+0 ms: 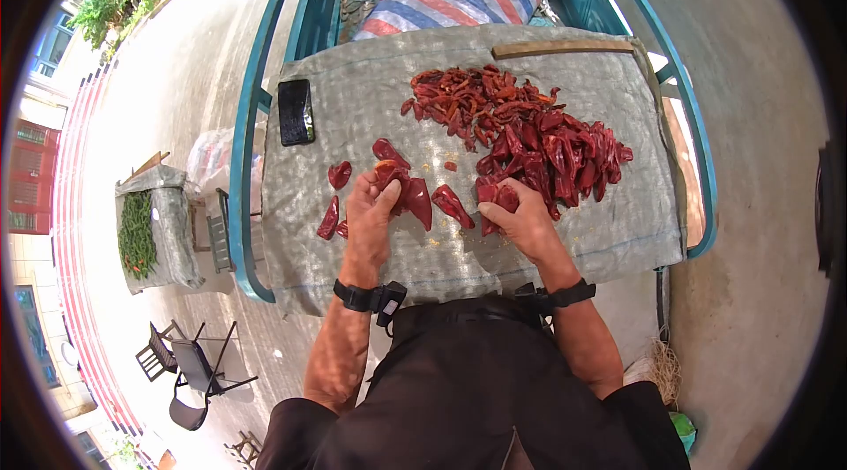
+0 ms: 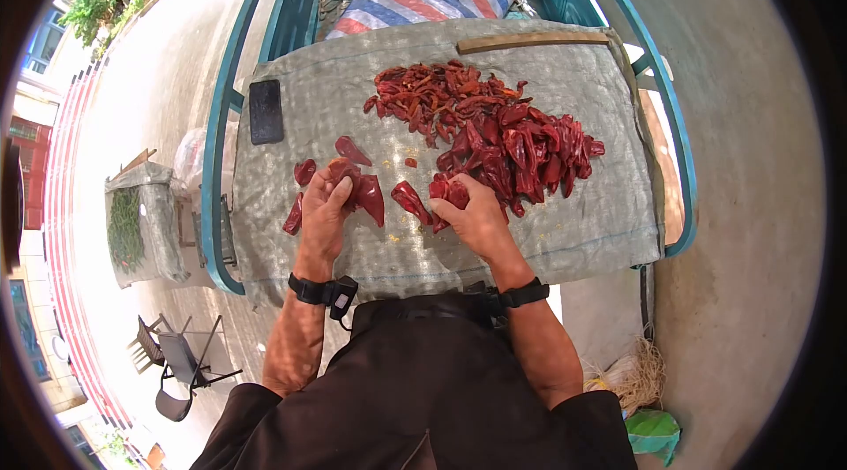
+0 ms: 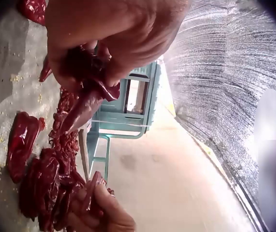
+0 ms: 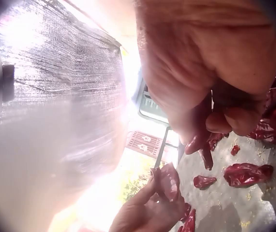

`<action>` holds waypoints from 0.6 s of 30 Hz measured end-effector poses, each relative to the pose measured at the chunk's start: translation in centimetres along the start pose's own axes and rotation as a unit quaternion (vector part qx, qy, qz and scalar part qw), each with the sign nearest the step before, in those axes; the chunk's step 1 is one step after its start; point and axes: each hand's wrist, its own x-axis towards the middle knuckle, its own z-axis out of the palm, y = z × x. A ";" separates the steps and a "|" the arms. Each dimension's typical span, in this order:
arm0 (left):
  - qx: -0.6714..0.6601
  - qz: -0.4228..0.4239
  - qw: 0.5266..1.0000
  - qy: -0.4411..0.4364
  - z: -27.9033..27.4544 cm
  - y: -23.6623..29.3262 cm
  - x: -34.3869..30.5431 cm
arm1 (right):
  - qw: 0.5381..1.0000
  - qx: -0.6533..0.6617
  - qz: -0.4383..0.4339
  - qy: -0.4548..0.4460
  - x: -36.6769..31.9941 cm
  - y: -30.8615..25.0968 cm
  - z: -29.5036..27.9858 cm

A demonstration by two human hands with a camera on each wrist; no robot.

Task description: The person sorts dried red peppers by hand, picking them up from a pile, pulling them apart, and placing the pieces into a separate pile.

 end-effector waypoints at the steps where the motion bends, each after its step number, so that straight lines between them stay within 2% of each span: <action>1: -0.012 -0.009 1.000 -0.010 0.3 -0.1 -0.3 | 1.000 0.003 -0.014 -0.001 0.0 0.2 0.5; 5: -0.078 -0.044 0.995 -0.042 3.3 0.3 -1.9 | 0.997 0.058 -0.026 -0.045 -0.3 -0.7 1.9; 6: -0.081 -0.052 0.993 -0.063 3.9 0.6 -2.2 | 0.991 0.100 0.041 -0.078 -0.6 -1.7 1.8; 9: -0.093 -0.039 0.992 -0.080 4.6 0.7 -2.4 | 0.983 0.154 0.009 -0.101 -0.8 -1.9 2.2; 18: 0.006 0.036 0.994 -0.106 5.0 0.7 -2.6 | 0.977 0.166 0.022 -0.130 -1.5 -3.5 2.2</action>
